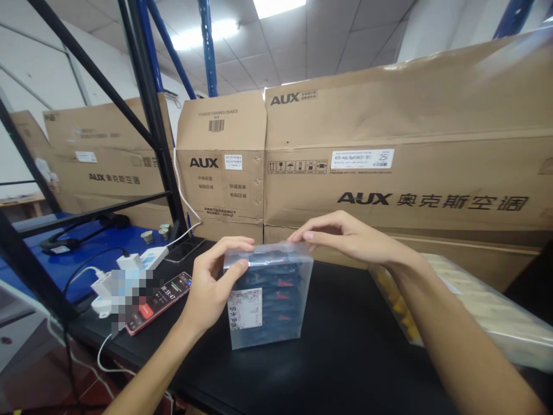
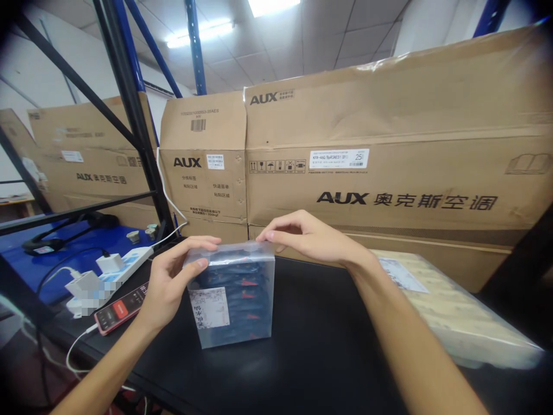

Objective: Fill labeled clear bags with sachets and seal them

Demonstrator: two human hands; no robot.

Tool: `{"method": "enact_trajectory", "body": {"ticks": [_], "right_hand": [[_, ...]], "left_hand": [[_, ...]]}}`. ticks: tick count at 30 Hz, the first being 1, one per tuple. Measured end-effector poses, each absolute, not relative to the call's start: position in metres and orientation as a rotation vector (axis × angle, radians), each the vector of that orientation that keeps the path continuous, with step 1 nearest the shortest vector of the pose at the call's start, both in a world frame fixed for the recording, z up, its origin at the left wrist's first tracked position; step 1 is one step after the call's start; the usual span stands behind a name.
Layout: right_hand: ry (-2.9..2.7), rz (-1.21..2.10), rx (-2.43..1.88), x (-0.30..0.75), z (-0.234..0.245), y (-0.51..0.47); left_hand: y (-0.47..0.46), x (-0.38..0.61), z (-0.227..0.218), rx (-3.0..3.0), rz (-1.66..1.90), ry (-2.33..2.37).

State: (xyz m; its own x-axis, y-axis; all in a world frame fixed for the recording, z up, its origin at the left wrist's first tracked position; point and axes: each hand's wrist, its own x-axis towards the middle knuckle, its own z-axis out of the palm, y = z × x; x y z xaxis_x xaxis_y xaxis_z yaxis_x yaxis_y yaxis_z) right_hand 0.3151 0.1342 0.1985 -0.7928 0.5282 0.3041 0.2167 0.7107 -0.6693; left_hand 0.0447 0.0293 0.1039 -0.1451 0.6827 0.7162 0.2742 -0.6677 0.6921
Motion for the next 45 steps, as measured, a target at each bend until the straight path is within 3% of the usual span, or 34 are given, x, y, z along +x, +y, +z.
{"method": "enact_trajectory", "body": {"ticks": [7, 11, 15, 21, 33, 45], "right_hand": [[-2.439, 0.856, -0.631, 0.300, 0.191, 0.120], [-2.394, 0.994, -0.589, 0.297, 0.188, 0.124], [-2.322, 1.233, -0.538, 0.295, 0.184, 0.130], [-2.227, 1.413, -0.476, 0.290, 0.178, 0.137], [-2.192, 1.450, -0.464, 0.291, 0.175, 0.143], [-2.213, 1.477, -0.480, 0.291, 0.175, 0.142]], "left_hand": [[0.029, 0.042, 0.126, 1.936, 1.721, 1.234], [0.026, 0.053, 0.161, 2.245, 1.351, 1.626], [0.032, 0.070, 0.181, 2.414, 1.064, 1.601], [0.050, 0.074, 0.175, 2.293, 1.090, 1.489], [0.058, 0.067, 0.175, 2.132, 0.912, 1.420], [0.062, 0.067, 0.170, 2.058, 1.018, 1.368]]}}
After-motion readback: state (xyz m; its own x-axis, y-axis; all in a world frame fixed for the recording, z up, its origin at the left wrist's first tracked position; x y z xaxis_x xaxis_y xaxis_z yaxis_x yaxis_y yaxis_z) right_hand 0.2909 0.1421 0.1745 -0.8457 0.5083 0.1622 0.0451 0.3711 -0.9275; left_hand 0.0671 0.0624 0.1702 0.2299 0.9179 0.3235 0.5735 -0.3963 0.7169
